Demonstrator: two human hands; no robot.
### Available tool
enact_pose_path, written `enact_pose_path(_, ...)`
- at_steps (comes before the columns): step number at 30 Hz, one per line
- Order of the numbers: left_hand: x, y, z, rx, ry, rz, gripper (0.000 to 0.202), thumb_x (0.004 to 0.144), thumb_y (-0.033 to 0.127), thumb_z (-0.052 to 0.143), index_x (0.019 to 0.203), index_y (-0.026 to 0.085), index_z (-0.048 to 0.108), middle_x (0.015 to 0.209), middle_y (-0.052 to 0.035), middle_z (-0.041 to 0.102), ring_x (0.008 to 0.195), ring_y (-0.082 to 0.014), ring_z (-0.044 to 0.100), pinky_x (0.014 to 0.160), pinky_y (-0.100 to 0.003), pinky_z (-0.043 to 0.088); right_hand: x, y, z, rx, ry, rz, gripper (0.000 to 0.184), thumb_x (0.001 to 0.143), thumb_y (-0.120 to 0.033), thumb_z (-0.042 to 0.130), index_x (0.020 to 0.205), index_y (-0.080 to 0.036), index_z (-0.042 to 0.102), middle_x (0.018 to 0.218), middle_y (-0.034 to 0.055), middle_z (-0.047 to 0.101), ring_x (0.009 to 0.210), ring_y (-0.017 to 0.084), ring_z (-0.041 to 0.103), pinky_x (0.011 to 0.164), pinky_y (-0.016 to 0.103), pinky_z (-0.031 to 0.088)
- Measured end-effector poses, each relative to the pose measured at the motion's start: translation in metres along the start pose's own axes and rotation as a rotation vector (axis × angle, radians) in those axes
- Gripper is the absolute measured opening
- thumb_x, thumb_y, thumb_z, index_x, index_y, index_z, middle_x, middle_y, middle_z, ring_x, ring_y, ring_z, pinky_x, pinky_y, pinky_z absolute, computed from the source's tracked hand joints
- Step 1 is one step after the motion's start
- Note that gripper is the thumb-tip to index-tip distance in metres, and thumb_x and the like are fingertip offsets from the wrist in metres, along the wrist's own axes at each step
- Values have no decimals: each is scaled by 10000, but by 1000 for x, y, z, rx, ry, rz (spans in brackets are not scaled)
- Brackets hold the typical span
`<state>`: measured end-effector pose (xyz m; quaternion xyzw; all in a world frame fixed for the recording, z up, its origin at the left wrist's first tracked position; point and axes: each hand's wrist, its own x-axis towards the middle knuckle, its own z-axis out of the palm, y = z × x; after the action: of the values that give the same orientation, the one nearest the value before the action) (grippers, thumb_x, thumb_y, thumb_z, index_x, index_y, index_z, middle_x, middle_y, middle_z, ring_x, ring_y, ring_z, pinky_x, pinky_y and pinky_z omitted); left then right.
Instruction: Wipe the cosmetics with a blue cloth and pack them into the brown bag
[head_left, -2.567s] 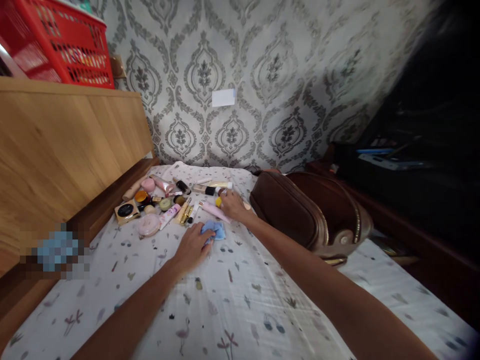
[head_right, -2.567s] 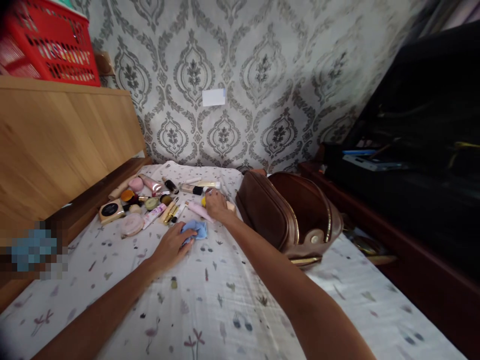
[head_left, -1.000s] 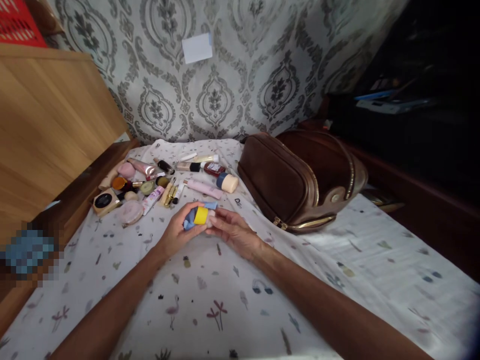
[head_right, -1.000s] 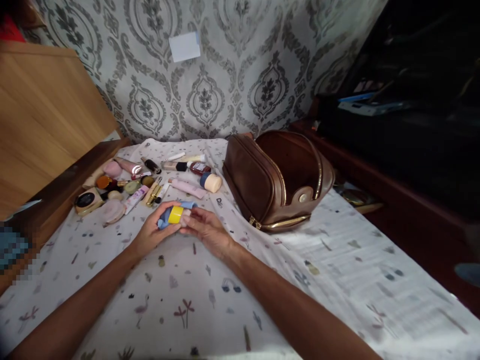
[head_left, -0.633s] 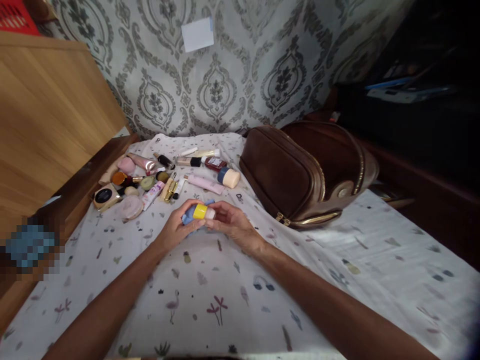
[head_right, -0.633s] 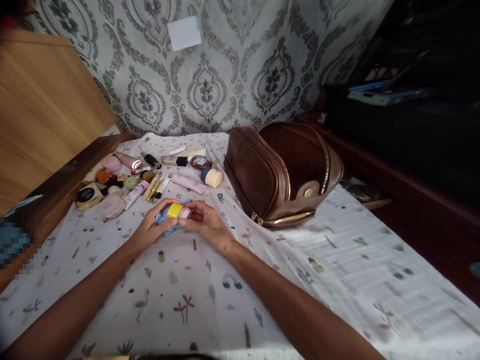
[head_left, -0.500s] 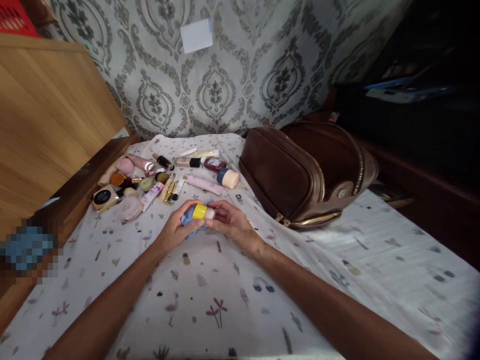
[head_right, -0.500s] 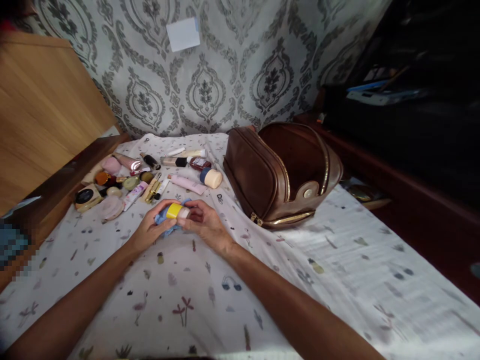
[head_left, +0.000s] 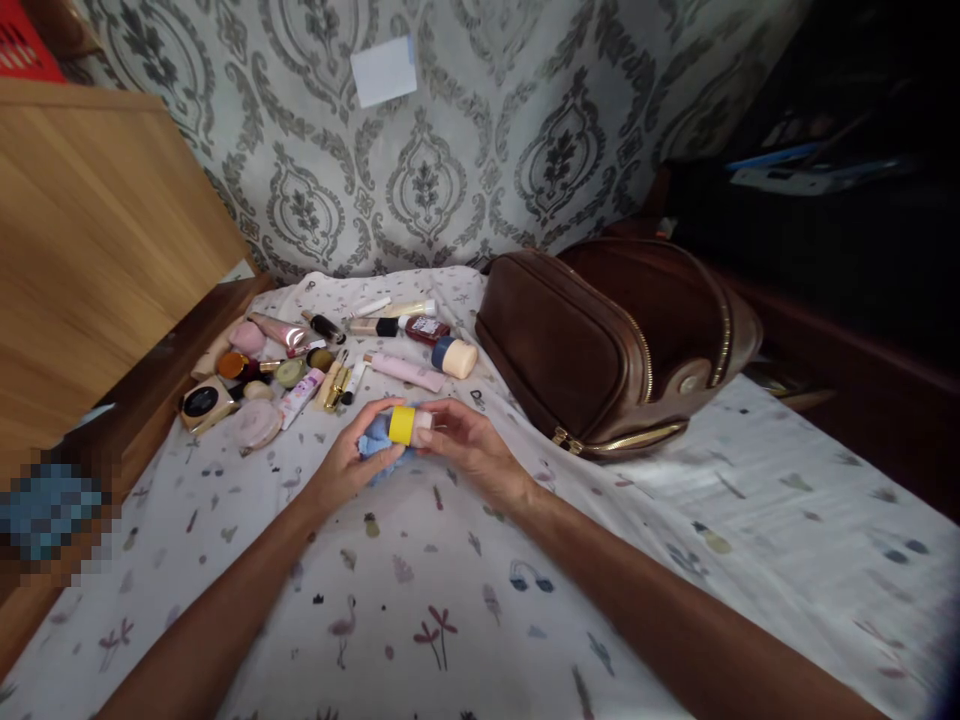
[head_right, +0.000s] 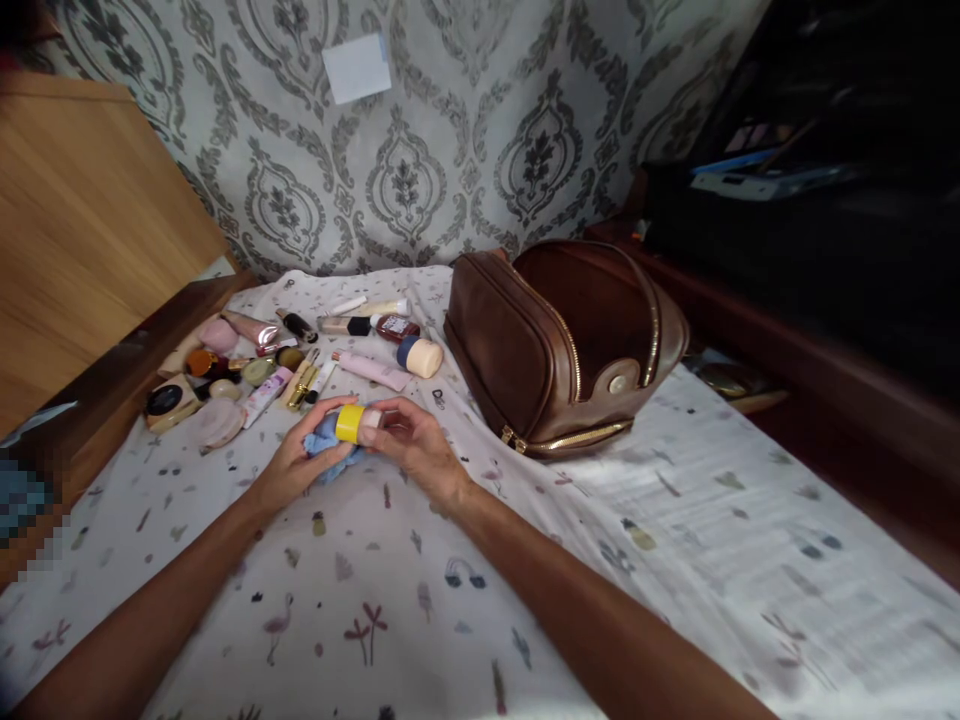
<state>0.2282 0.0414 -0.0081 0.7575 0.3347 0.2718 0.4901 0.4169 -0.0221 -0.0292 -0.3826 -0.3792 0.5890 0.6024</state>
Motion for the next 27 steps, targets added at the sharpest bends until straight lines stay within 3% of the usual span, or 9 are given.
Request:
enact_pose_path(5,2,-3,1,-3,28,-6,524,862,485,670,1301,220,561,1185,-51,659,997,-217,616,847,-275,496,-1,-1,-4,-94,-12,7,545,667,-330,872,1150,-253,632,977,6,697,907,172,664,922,387,527)
enact_pose_path(11,4,-4,1,-24,35,13,487,868,477,664,1262,202,583,1174,-58,683,1049,-229,630,886,-292,510,1,2,-5,-164,2,-25,606,657,-366,870,1201,-240,634,948,15,695,919,192,667,926,405,528)
enact_pose_path(17,3,-5,-1,43,42,51,483,860,451,683,1283,227,618,1261,-54,666,1115,-241,621,958,-314,488,0,0,-2,-202,-2,-2,508,715,-538,807,1054,-188,663,849,18,666,727,170,655,699,334,543)
enact_pose_path(21,3,-2,0,55,39,100,503,842,430,706,1301,238,636,1322,-58,646,1210,-259,579,1010,-321,463,-2,-2,-1,-201,-5,14,538,766,-617,736,1071,-189,619,754,-6,619,597,152,635,564,301,499)
enact_pose_path(27,2,-4,0,-59,19,-15,645,805,501,714,1360,212,560,1125,-55,691,946,-216,634,815,-289,515,-3,-1,3,-194,-5,-25,554,701,-542,820,1088,-204,612,792,-13,617,676,144,626,600,284,499)
